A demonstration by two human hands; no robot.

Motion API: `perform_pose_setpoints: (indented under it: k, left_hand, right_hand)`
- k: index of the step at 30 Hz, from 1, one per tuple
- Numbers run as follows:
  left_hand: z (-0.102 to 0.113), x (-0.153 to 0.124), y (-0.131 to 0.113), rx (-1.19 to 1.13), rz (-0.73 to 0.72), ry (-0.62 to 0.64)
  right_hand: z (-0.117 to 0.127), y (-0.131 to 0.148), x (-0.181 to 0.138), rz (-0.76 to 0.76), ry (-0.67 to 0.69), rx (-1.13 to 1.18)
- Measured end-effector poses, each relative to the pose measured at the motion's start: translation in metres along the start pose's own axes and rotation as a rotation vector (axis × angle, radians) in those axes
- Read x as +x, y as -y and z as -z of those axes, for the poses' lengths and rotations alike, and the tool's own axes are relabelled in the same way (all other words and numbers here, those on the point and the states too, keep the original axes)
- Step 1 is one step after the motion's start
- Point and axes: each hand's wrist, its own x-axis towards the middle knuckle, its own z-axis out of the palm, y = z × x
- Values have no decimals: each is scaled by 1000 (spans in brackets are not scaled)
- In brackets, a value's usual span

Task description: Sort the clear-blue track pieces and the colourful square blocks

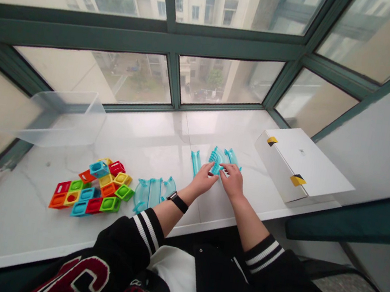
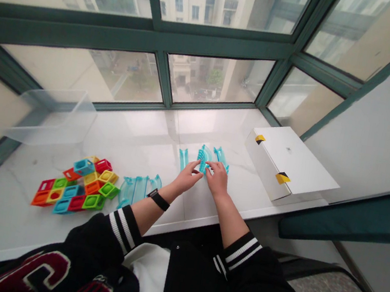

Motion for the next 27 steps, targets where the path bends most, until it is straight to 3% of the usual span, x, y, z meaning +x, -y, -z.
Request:
perform_pose_setpoints:
  k: [27]
  left_hand:
    - [0,-3,7,15,-44,-17]
  right_hand:
    - [-4,-1,-5,-54,-28,53]
